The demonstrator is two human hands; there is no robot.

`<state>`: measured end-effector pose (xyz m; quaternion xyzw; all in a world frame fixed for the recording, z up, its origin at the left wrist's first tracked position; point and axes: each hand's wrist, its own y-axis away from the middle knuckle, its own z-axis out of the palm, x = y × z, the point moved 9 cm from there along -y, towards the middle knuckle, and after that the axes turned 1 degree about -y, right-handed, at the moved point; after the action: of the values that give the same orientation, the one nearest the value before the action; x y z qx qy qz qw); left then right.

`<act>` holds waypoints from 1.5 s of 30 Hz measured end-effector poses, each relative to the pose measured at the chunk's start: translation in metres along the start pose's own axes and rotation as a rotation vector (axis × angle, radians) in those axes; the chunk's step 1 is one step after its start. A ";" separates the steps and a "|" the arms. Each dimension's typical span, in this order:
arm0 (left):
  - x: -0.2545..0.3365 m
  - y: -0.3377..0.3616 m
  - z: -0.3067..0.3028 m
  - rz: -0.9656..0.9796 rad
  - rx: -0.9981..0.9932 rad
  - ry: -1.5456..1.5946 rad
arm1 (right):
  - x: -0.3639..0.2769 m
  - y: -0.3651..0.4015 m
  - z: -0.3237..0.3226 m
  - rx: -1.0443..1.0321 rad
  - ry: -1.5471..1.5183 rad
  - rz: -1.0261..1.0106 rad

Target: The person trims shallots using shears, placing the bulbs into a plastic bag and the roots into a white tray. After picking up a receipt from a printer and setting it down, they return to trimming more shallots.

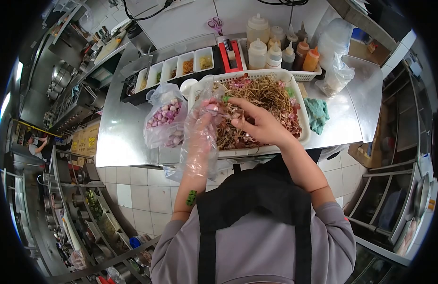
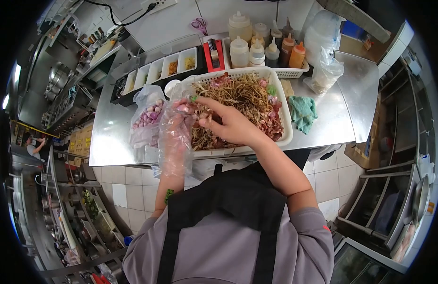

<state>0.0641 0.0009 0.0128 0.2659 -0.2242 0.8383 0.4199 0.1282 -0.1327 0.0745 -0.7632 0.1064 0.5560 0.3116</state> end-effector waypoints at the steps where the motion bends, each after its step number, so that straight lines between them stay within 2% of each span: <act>1: 0.001 0.000 -0.001 0.027 0.007 -0.096 | -0.001 -0.001 0.005 -0.072 0.043 0.060; 2: 0.002 0.001 -0.002 0.054 0.014 -0.192 | 0.001 0.000 0.011 -0.144 0.086 0.119; 3: 0.003 0.001 -0.002 0.054 0.015 -0.192 | -0.002 -0.001 0.010 -0.089 0.156 0.016; 6: 0.006 0.004 0.000 0.059 0.028 -0.255 | 0.000 -0.001 0.011 -0.090 0.218 0.021; 7: 0.009 0.005 -0.001 0.067 0.051 -0.373 | -0.001 -0.003 0.011 -0.092 0.218 0.020; 9: 0.010 0.007 -0.002 0.073 0.074 -0.492 | 0.005 -0.005 0.009 -0.072 0.257 0.130; 12: 0.012 0.010 0.006 0.126 0.014 -0.419 | 0.007 -0.003 0.006 -0.004 0.182 0.028; 14: 0.006 0.009 0.005 0.049 0.089 -0.221 | 0.016 -0.004 0.001 0.049 0.136 0.029; 15: 0.006 0.008 0.003 0.050 0.088 -0.221 | 0.017 -0.004 -0.004 0.102 0.090 0.032; 17: 0.001 0.006 0.008 0.022 -0.036 -0.031 | 0.021 -0.002 -0.006 0.075 0.041 0.102; 18: 0.000 0.006 0.008 0.022 -0.037 -0.031 | 0.026 0.000 -0.006 0.048 -0.009 0.173; 20: -0.004 0.008 0.003 -0.003 0.037 -0.032 | 0.025 0.005 -0.002 -0.005 -0.036 0.165; 24: -0.009 0.006 0.002 0.037 -0.006 -0.073 | 0.021 0.007 0.009 -0.159 -0.060 0.226; 28: 0.002 0.011 0.013 0.080 0.027 -0.217 | 0.015 0.003 0.007 -0.042 -0.017 0.045; 33: 0.005 0.012 0.023 0.081 0.012 -0.190 | 0.011 0.003 0.002 0.015 0.041 0.033; 35: -0.002 0.010 0.022 0.002 -0.010 -0.127 | 0.009 0.003 -0.004 0.049 0.052 0.013; 37: -0.003 0.009 0.020 0.007 -0.037 -0.111 | 0.020 0.004 -0.010 0.048 0.017 0.176; 38: -0.003 0.009 0.021 0.011 -0.062 -0.095 | 0.018 0.005 -0.012 0.049 0.017 0.176; 41: -0.001 0.010 0.017 0.028 0.044 -0.128 | 0.010 0.007 -0.008 -0.003 0.106 0.137; 43: -0.004 0.011 0.015 -0.004 0.044 -0.102 | 0.000 0.008 0.001 -0.014 0.108 0.009; 45: -0.008 0.012 0.015 -0.038 0.043 -0.075 | 0.001 0.007 0.004 -0.008 0.146 -0.021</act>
<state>0.0622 -0.0197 0.0168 0.3105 -0.2168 0.8241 0.4214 0.1218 -0.1353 0.0708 -0.8039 0.1187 0.4960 0.3060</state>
